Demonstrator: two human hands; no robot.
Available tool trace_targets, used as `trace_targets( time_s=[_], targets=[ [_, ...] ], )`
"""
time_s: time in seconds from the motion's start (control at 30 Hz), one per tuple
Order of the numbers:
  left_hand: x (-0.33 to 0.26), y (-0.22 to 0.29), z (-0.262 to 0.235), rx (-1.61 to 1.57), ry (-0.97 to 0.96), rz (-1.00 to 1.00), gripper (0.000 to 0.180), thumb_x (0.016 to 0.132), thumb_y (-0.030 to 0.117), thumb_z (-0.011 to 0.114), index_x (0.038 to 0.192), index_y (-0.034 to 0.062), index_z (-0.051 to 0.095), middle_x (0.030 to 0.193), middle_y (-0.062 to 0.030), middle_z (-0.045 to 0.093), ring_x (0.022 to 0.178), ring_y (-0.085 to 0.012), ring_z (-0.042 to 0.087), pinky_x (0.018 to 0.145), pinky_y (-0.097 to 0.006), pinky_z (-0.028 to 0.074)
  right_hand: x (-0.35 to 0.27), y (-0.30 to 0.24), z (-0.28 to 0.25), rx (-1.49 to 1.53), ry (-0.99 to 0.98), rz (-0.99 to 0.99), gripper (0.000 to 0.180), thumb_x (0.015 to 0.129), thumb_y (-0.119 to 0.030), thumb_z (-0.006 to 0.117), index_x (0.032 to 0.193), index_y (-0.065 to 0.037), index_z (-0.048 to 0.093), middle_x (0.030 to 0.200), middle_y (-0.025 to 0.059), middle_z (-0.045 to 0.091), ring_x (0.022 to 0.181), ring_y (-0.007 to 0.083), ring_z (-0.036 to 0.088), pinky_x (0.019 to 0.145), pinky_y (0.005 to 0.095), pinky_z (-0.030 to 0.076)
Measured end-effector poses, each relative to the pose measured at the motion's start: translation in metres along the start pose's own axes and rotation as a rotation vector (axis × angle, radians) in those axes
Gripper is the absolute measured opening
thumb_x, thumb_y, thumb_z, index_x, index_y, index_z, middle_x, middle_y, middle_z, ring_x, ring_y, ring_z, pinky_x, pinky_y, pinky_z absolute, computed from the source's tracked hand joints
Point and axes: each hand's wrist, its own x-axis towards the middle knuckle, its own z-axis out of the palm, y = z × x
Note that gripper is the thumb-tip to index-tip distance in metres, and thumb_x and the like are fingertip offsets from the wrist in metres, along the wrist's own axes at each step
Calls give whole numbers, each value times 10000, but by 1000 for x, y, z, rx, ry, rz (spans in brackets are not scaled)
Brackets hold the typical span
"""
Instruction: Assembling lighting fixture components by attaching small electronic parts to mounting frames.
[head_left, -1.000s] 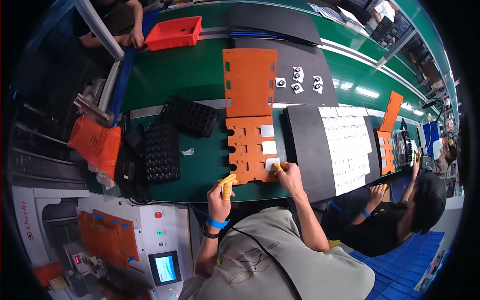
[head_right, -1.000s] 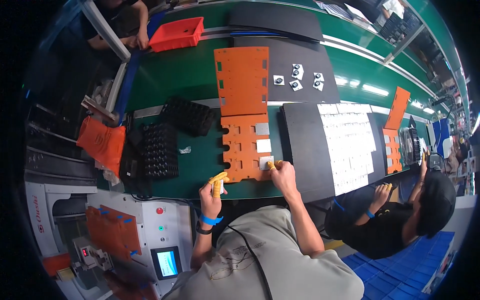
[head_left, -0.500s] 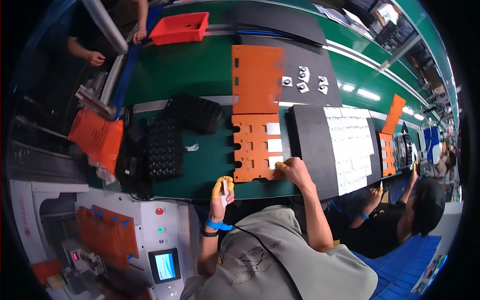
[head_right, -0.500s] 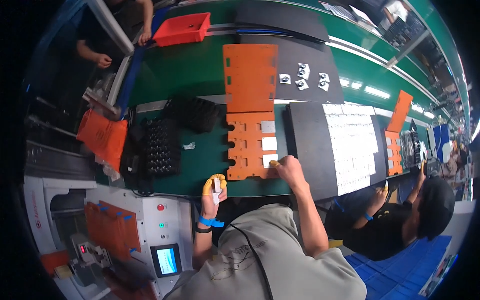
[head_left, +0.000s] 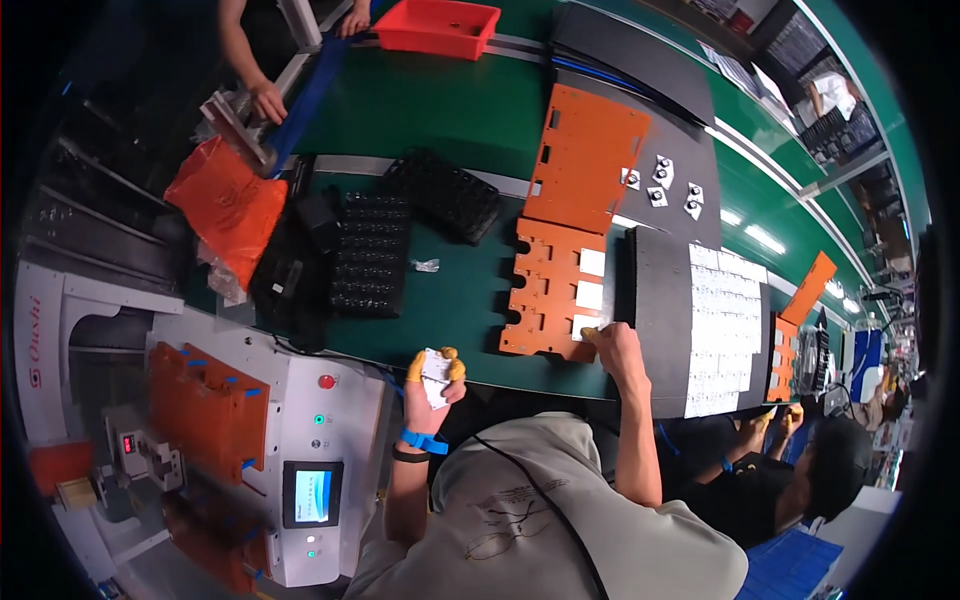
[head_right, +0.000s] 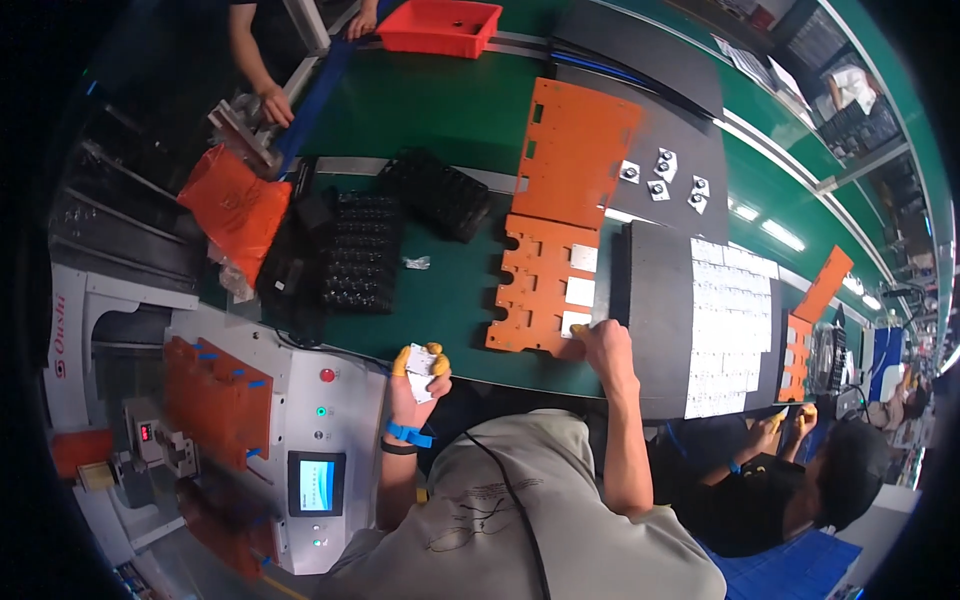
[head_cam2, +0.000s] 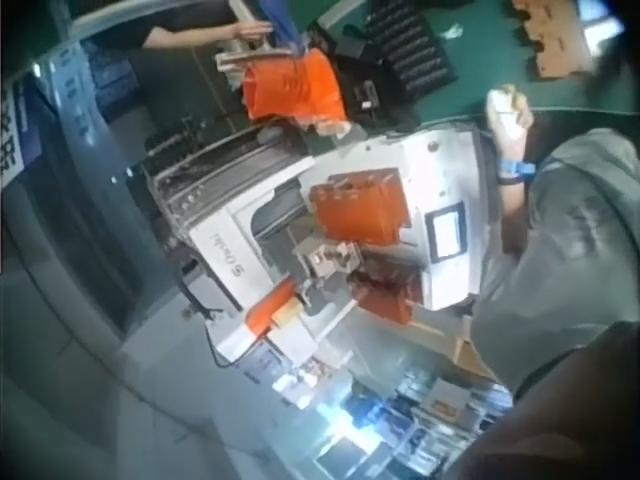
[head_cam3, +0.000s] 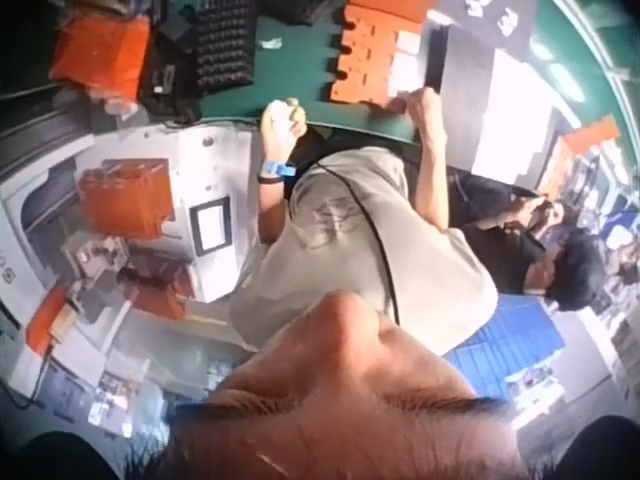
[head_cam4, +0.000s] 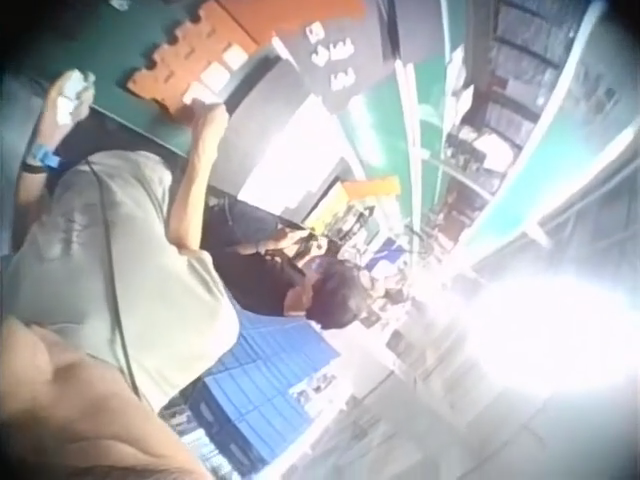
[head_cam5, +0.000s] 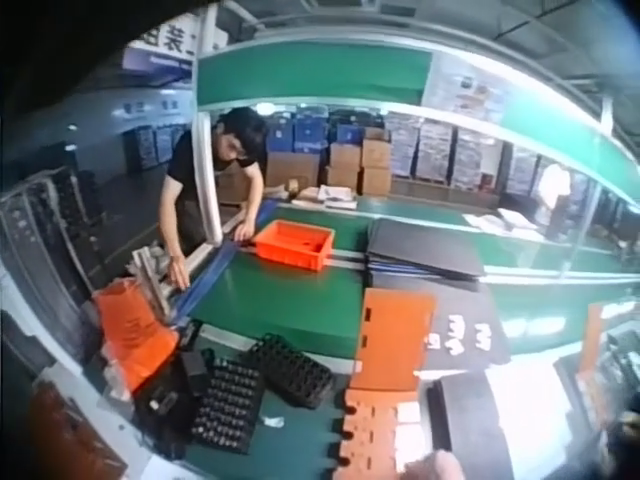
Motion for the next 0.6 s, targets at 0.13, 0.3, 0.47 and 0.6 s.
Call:
trace_targets(
  time_s=[0.13,0.3,0.47,0.6],
  targets=[
    [-1,2,0,39,79,-9,523,1001,510,390,1089,37,594,795,-62,572,514,-114,384,508,-268,282,12,-10,-13,92,-149,104,379,852,-277,738,781,93,701,637,176,654,468,235,608,462,368,487],
    [5,7,-3,33,4,-36,565,985,538,393,1105,27,601,737,-55,535,494,-119,363,486,-273,259,33,-13,-20,79,-245,144,379,800,-230,764,888,132,692,746,190,694,569,245,671,474,345,541],
    [11,12,15,163,68,-9,567,1012,541,365,1127,29,580,732,-42,533,499,-102,363,489,-260,278,47,-2,-26,114,-376,222,366,807,-247,775,923,96,715,803,151,713,643,225,692,500,328,572],
    [11,10,14,111,55,-34,577,1009,547,382,1182,29,569,748,-71,566,471,-104,362,474,-262,284,50,-7,-25,249,-432,259,360,848,-235,780,920,112,712,769,137,706,603,236,692,492,315,591]
  ],
)
